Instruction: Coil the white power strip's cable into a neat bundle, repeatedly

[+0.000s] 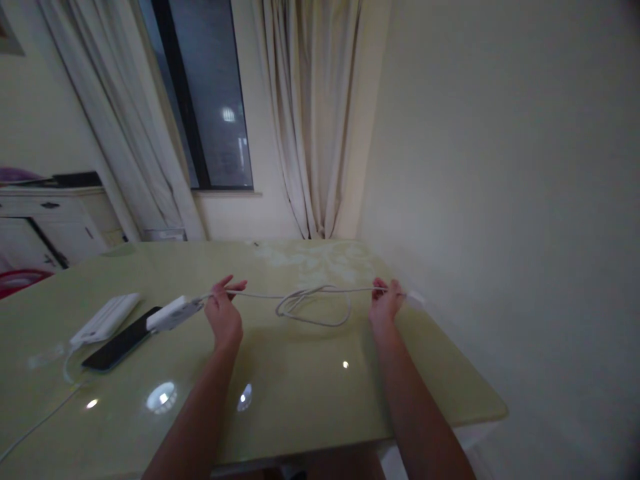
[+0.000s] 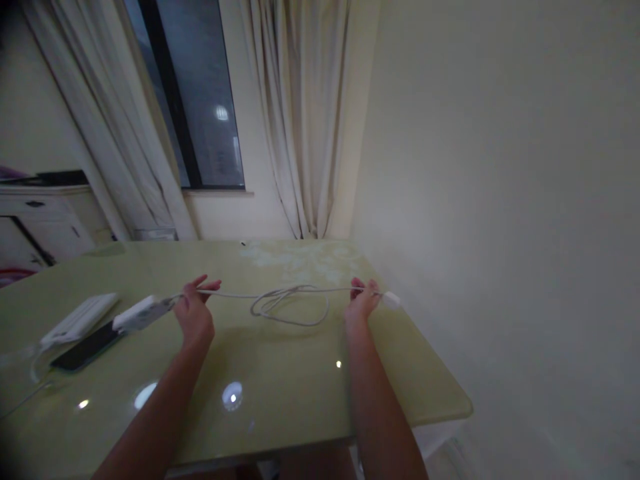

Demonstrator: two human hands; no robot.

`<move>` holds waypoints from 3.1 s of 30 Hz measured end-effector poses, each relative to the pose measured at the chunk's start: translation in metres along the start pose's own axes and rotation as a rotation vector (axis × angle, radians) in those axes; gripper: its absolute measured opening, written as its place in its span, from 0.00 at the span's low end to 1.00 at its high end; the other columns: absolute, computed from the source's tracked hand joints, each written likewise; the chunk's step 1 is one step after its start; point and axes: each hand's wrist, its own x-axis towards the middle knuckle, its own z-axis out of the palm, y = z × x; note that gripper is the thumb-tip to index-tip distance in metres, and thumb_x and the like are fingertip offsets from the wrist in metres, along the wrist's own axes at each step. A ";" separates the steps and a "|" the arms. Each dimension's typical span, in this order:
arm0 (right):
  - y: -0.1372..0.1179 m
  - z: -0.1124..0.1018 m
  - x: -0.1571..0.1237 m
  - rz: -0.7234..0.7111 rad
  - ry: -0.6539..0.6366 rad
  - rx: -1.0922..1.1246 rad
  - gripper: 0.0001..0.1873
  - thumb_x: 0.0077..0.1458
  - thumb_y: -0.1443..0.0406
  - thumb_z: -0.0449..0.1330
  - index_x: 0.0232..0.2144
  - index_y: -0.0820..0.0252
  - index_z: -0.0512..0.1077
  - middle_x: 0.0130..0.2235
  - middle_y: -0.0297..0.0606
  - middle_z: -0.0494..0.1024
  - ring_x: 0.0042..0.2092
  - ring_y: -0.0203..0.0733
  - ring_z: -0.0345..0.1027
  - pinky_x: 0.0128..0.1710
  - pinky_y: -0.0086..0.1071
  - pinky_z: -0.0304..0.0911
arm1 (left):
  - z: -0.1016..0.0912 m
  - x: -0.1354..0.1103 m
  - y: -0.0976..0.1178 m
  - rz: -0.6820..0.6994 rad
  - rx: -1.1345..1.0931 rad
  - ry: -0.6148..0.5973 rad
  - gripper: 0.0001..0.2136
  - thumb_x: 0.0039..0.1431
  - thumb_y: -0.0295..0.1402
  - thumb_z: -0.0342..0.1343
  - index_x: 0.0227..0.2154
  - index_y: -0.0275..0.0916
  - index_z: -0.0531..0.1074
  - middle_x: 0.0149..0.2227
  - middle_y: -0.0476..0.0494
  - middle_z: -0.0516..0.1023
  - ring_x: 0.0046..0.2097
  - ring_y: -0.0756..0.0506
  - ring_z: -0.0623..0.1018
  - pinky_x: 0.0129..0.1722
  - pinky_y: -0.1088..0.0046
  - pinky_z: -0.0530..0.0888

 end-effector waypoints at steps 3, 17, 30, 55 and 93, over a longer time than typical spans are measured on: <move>0.010 0.007 -0.016 -0.014 -0.194 -0.002 0.25 0.52 0.57 0.63 0.51 0.51 0.61 0.41 0.33 0.81 0.40 0.35 0.77 0.39 0.30 0.70 | 0.000 -0.012 0.013 0.087 0.038 -0.036 0.20 0.70 0.48 0.42 0.44 0.37 0.71 0.25 0.50 0.73 0.34 0.46 0.80 0.43 0.67 0.76; 0.018 0.019 -0.103 -0.147 -0.813 -0.426 0.31 0.65 0.45 0.51 0.56 0.62 0.72 0.24 0.27 0.66 0.20 0.31 0.52 0.19 0.25 0.50 | 0.026 -0.073 0.012 -0.010 0.305 -0.613 0.15 0.67 0.47 0.48 0.41 0.43 0.73 0.21 0.51 0.66 0.23 0.46 0.66 0.27 0.71 0.59; 0.045 0.004 -0.093 -0.353 -1.067 -0.698 0.09 0.53 0.58 0.62 0.29 0.57 0.74 0.31 0.38 0.78 0.36 0.44 0.70 0.41 0.37 0.67 | 0.021 -0.085 0.013 -0.012 0.182 -0.626 0.13 0.62 0.45 0.55 0.39 0.42 0.76 0.25 0.48 0.73 0.29 0.45 0.70 0.34 0.71 0.66; 0.043 0.008 -0.128 0.032 -1.083 -0.456 0.29 0.55 0.39 0.59 0.27 0.59 0.74 0.25 0.34 0.72 0.27 0.37 0.63 0.28 0.31 0.60 | 0.031 -0.088 0.014 -0.191 0.023 -0.798 0.34 0.62 0.48 0.57 0.67 0.40 0.59 0.30 0.48 0.76 0.31 0.48 0.73 0.33 0.72 0.72; 0.050 0.016 -0.114 0.102 -0.816 -0.559 0.29 0.46 0.41 0.66 0.36 0.60 0.75 0.33 0.40 0.81 0.36 0.44 0.75 0.34 0.33 0.66 | 0.032 -0.082 -0.009 -0.013 0.256 -0.600 0.15 0.64 0.45 0.53 0.44 0.38 0.69 0.31 0.47 0.77 0.27 0.47 0.77 0.31 0.68 0.74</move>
